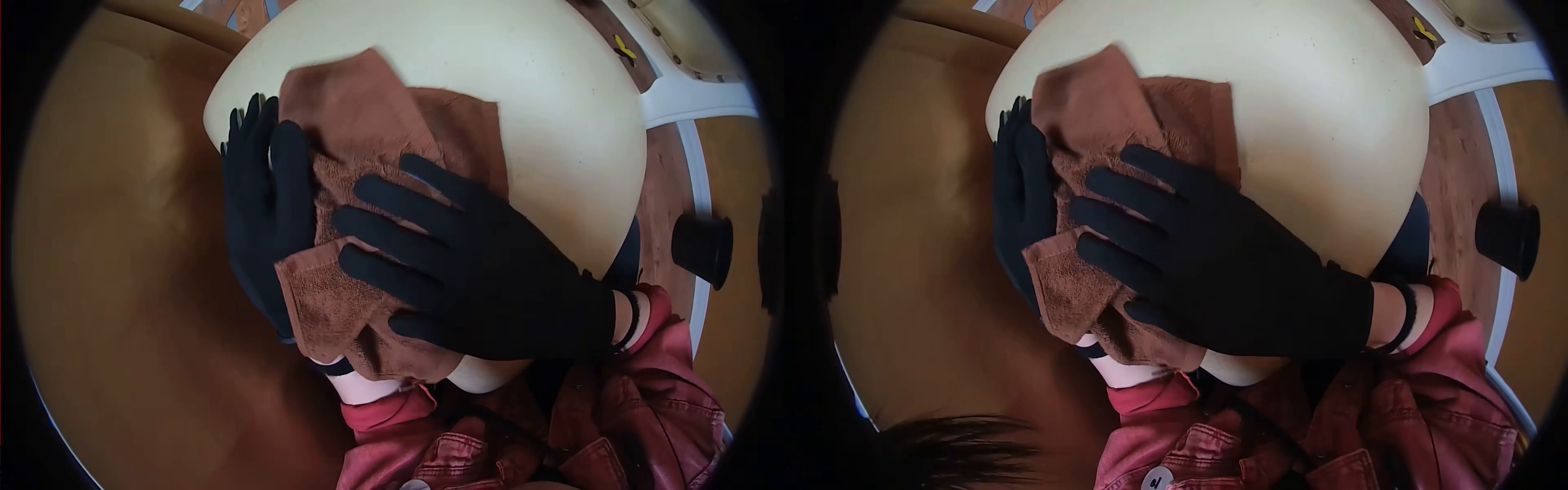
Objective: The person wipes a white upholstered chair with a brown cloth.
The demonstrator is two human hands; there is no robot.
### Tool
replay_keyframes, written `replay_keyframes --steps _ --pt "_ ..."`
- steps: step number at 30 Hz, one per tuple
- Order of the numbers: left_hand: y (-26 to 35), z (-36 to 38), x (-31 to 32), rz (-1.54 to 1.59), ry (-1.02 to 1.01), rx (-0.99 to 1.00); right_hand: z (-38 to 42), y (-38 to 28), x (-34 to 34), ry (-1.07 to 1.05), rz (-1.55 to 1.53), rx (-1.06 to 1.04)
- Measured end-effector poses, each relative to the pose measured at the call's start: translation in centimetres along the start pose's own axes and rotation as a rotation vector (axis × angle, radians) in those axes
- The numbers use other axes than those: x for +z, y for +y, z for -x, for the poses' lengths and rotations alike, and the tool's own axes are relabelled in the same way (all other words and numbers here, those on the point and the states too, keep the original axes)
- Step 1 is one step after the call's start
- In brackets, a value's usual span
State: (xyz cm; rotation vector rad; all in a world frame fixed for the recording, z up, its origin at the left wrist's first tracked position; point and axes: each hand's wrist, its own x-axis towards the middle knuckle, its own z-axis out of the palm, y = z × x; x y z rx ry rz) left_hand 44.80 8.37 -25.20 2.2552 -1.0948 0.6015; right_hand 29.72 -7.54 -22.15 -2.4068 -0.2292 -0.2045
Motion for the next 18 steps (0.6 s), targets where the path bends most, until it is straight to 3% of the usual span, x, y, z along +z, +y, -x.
replay_keyframes --steps 2,4,6,9,11,14,18 --pt "0.5 -0.4 -0.4 -0.043 0.006 0.021 -0.3 -1.1 -2.9 -0.111 0.179 -0.003" --pt "-0.5 -0.4 0.1 0.109 -0.01 -0.112 -0.3 1.1 -3.9 -0.166 0.258 -0.016" --pt "-0.3 -0.7 -0.3 0.177 -0.011 -0.186 0.5 7.1 -5.7 0.25 0.551 0.06" --pt "2.0 -1.7 -0.7 0.347 -0.006 -0.413 1.5 5.2 -6.8 0.206 0.593 0.198" --pt "4.5 -2.2 -1.7 0.383 0.004 -0.428 3.3 3.8 -8.8 0.197 0.62 0.286" --pt "6.3 -2.5 -2.5 0.441 0.035 -0.466 3.9 3.6 -9.4 0.122 0.364 -0.027" --pt "7.5 -2.4 -4.3 0.317 0.093 -0.216 4.6 3.5 -10.9 0.178 0.18 -0.127"
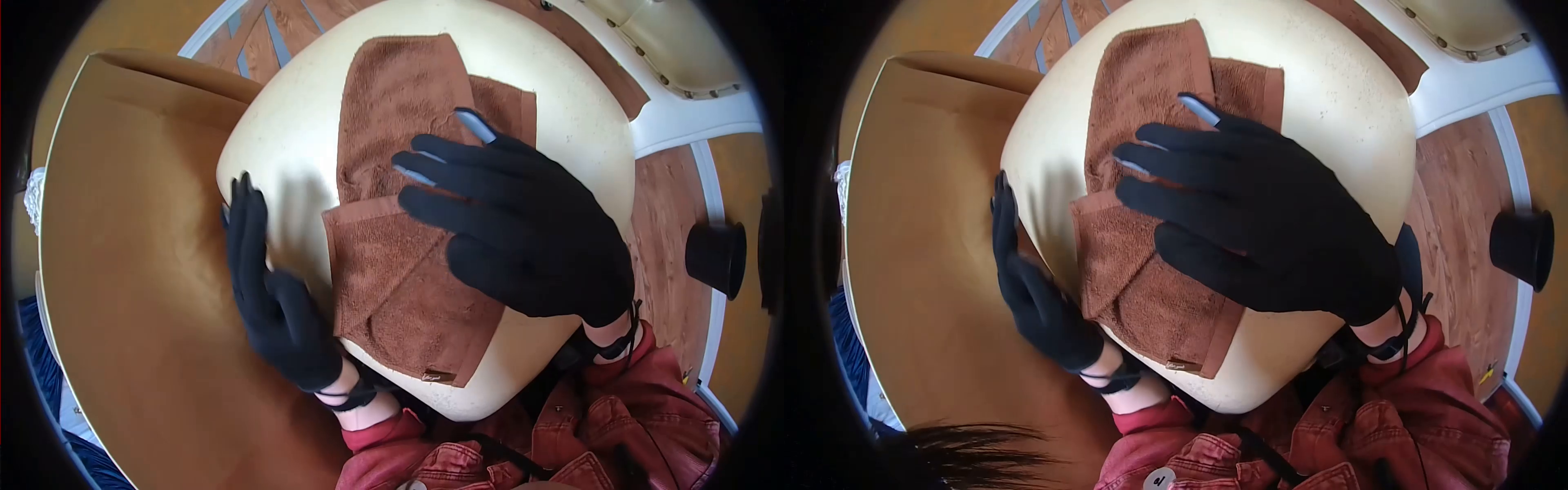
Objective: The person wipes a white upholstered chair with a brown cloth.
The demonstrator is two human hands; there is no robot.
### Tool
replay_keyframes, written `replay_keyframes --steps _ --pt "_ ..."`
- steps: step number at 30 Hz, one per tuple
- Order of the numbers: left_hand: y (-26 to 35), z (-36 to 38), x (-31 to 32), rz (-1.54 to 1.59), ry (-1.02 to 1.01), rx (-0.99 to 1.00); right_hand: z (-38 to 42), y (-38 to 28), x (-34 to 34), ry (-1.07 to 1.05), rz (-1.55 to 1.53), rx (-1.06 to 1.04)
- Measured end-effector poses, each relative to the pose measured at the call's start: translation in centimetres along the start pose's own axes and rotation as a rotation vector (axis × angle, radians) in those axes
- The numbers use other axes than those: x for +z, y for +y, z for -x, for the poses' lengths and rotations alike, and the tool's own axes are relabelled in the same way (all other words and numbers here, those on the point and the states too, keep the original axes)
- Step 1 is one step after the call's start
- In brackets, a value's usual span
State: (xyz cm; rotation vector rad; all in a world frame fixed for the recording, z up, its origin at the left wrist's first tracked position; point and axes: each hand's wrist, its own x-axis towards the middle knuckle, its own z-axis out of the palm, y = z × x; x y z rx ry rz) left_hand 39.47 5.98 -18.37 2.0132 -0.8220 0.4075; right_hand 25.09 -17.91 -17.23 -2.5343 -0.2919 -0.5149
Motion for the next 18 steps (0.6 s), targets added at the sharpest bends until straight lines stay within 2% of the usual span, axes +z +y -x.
replay_keyframes --steps 1,3,4,5,7,8,9,11,12,15,16,18 --pt "1.1 0.0 -0.9 0.017 -0.092 0.099 0.2 -0.1 -0.4 0.012 0.001 -0.006" --pt "2.9 -0.4 -1.7 0.051 -0.278 0.303 1.0 -0.5 -1.5 0.303 -0.176 0.201" --pt "3.4 -0.6 -1.2 0.048 -0.276 0.318 1.3 -0.6 -1.9 0.448 -0.267 0.305" --pt "3.9 -0.6 -0.5 -0.076 -0.307 0.251 1.4 -0.6 -2.0 0.462 -0.265 0.298" --pt "3.3 -0.7 0.4 -0.324 -0.369 0.103 0.5 -0.5 -0.4 0.45 -0.264 0.484" --pt "3.0 -0.5 0.8 -0.332 -0.371 0.112 0.5 -0.3 -0.1 0.441 -0.269 0.577" --pt "2.9 -0.3 1.1 -0.239 -0.346 0.041 0.6 -0.1 -0.3 0.45 -0.276 0.577" --pt "2.7 0.0 1.0 -0.052 -0.297 -0.109 0.6 0.0 -0.1 0.382 -0.084 0.481" --pt "3.2 0.4 1.0 -0.063 -0.3 -0.113 0.8 0.1 -0.5 0.342 0.008 0.431" --pt "2.8 0.8 0.9 0.175 -0.203 -0.413 0.4 0.2 1.4 0.271 0.071 0.425" --pt "2.7 0.6 0.6 0.17 -0.199 -0.418 0.2 0.3 2.1 0.235 0.113 0.425" --pt "2.7 0.0 0.2 0.214 -0.033 -0.595 0.0 0.6 3.2 0.216 0.143 0.402"
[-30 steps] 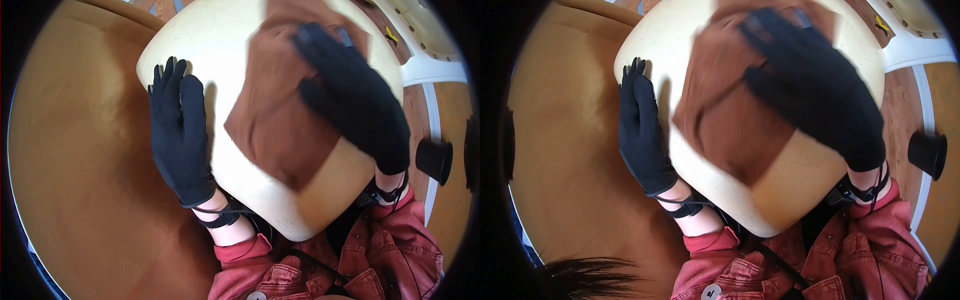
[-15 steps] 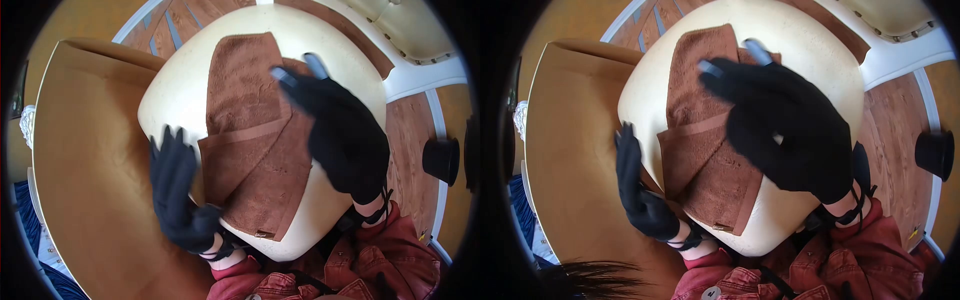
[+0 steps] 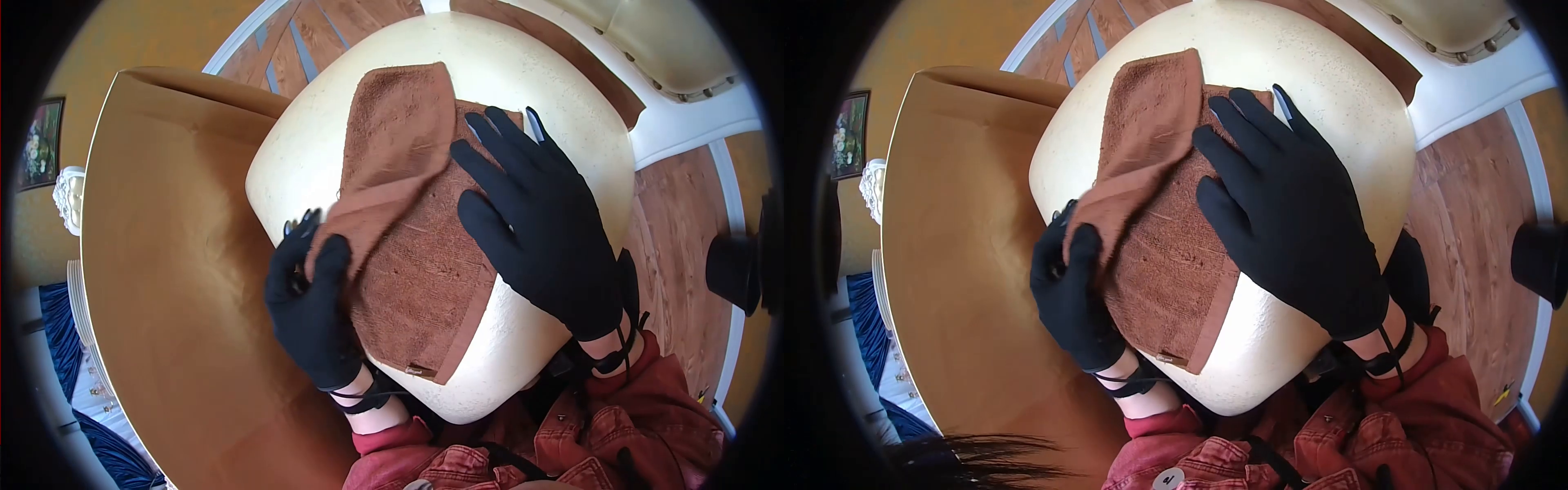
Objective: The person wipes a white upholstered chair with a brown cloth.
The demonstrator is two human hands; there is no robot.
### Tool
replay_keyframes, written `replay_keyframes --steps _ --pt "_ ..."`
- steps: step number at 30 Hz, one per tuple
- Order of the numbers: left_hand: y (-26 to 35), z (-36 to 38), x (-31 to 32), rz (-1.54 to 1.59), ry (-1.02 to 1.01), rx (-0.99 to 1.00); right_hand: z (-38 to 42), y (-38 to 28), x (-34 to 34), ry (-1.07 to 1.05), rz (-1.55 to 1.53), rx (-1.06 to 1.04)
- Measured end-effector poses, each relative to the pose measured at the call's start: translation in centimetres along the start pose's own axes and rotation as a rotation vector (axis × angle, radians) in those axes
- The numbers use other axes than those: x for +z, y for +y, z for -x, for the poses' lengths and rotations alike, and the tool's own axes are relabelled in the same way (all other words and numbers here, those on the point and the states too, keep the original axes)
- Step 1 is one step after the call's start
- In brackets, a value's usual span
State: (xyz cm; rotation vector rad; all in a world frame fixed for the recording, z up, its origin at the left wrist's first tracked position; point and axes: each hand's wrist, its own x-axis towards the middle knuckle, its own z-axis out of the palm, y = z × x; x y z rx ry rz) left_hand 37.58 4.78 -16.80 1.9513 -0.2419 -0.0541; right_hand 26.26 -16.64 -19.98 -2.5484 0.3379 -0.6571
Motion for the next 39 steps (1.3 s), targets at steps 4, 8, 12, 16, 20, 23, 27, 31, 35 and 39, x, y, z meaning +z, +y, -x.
replay_keyframes --steps 4,8,12,16,20,23,27,31,35,39 --pt "-0.9 -1.1 -1.2 -0.111 0.262 -0.099 0.3 0.2 1.0 -0.016 0.064 -0.035" --pt "-3.4 -2.8 -3.9 -0.07 0.467 0.092 0.4 0.3 0.0 -0.016 0.091 -0.025" --pt "-3.3 0.0 -3.9 -1.095 0.562 0.578 0.3 0.0 -0.6 -0.014 0.104 -0.002" --pt "0.0 0.4 -2.6 -0.326 0.255 0.429 0.5 -0.3 -0.8 -0.001 0.068 0.044" --pt "-0.8 -1.3 -1.4 -0.591 -0.437 0.568 0.3 -0.2 -0.9 0.083 0.043 0.024" --pt "-1.4 -1.0 -0.2 -0.732 -0.491 0.586 0.2 0.1 -1.9 0.152 0.061 -0.064" --pt "-1.6 -1.2 -0.9 -0.658 -0.377 0.516 -0.3 0.0 -2.5 0.049 -0.129 -0.244" --pt "0.7 0.2 -1.6 -0.677 -0.502 0.504 -0.1 -0.2 -3.5 0.099 -0.238 -0.256" --pt "2.8 0.3 -1.3 -0.789 -0.799 0.701 0.3 0.0 -4.1 0.188 -0.313 -0.192" --pt "1.1 -3.8 -1.3 -0.678 -0.582 0.54 0.1 -0.1 -5.1 0.26 -0.312 -0.126"
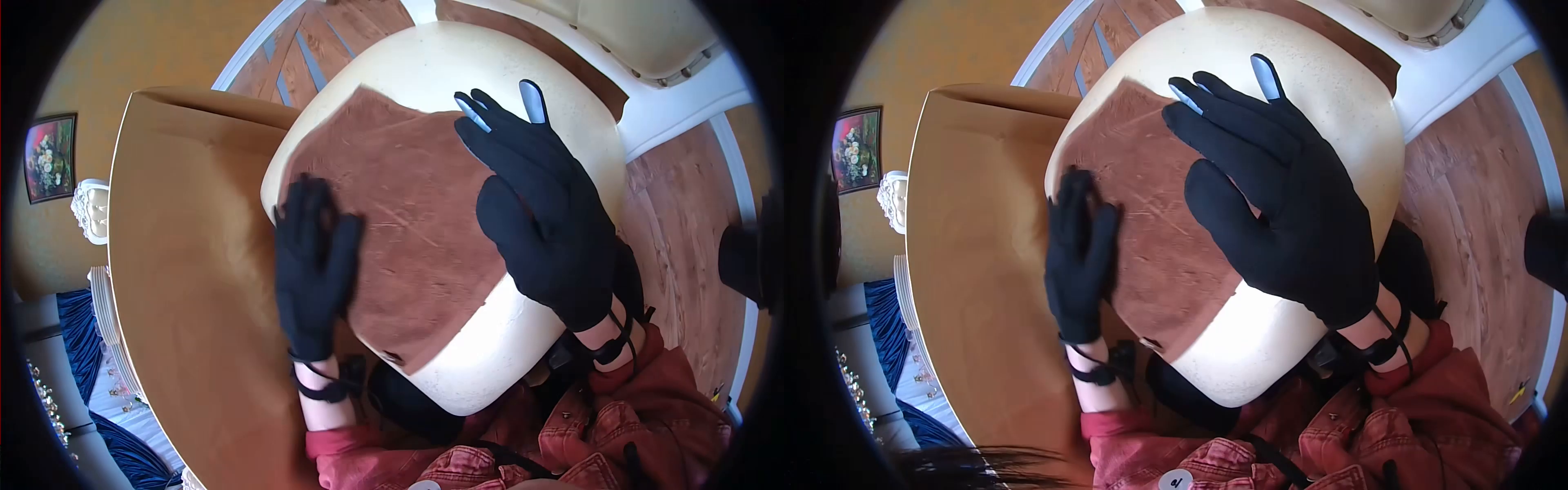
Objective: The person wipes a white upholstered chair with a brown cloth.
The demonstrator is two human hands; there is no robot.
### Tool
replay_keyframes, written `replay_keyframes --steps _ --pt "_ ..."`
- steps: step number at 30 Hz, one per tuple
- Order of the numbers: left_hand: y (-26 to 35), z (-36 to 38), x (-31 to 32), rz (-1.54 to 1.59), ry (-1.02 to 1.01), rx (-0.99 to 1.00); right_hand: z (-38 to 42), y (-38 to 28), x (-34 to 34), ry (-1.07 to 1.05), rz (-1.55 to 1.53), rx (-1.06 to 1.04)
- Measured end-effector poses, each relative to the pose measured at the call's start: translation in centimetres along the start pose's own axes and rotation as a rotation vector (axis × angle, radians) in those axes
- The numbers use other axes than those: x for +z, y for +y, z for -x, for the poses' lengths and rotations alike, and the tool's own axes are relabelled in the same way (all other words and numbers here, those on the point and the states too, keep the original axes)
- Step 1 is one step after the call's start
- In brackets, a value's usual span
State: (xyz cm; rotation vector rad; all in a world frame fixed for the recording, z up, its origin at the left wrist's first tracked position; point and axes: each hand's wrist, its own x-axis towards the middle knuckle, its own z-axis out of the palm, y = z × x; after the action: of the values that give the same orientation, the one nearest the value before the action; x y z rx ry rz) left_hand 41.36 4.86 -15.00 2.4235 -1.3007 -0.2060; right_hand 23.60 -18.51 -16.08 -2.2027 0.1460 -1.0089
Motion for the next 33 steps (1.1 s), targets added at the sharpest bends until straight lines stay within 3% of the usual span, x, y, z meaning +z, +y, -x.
replay_keyframes --steps 1,2,5,9,10,13,18,21,22,25,26,28,33 --pt "-0.1 -0.1 0.0 0.079 0.153 -0.254 0.1 -0.4 -0.8 0.003 -0.012 0.006" --pt "0.4 -0.4 0.1 0.079 0.154 -0.247 0.1 -0.3 -0.8 0.008 -0.025 0.01" --pt "3.9 -1.2 2.3 -0.171 0.071 0.073 1.1 1.8 -2.0 0.019 -0.064 0.054" --pt "2.6 -2.7 1.9 -0.276 -0.056 0.144 1.0 1.7 -1.9 -0.004 -0.104 0.092" --pt "1.6 -3.0 1.9 -0.276 -0.057 0.145 1.0 1.8 -1.9 0.0 -0.102 0.096" --pt "-1.0 -4.2 1.1 -0.06 0.193 -0.177 0.0 1.1 -3.4 -0.002 -0.094 0.099" --pt "0.7 -2.1 2.5 -0.109 0.164 -0.135 -0.1 1.2 -3.4 0.013 -0.073 0.125" --pt "0.8 -2.2 1.4 -0.664 -0.002 0.131 -0.2 0.8 -2.9 0.013 -0.087 0.134" --pt "1.6 -2.5 1.3 -0.667 0.001 0.126 -0.2 0.9 -2.9 0.017 -0.095 0.146" --pt "5.6 -3.1 2.1 -0.239 -0.008 0.149 0.1 1.3 -3.0 0.022 -0.1 0.139" --pt "6.5 -3.3 2.2 -0.24 -0.005 0.145 0.2 1.6 -3.0 0.025 -0.094 0.121" --pt "7.9 -3.5 2.3 0.001 -0.171 0.504 0.2 1.7 -3.2 0.027 -0.086 0.101" --pt "9.5 -2.2 2.3 0.009 -0.12 0.406 0.1 2.0 -4.0 0.018 -0.063 -0.044"
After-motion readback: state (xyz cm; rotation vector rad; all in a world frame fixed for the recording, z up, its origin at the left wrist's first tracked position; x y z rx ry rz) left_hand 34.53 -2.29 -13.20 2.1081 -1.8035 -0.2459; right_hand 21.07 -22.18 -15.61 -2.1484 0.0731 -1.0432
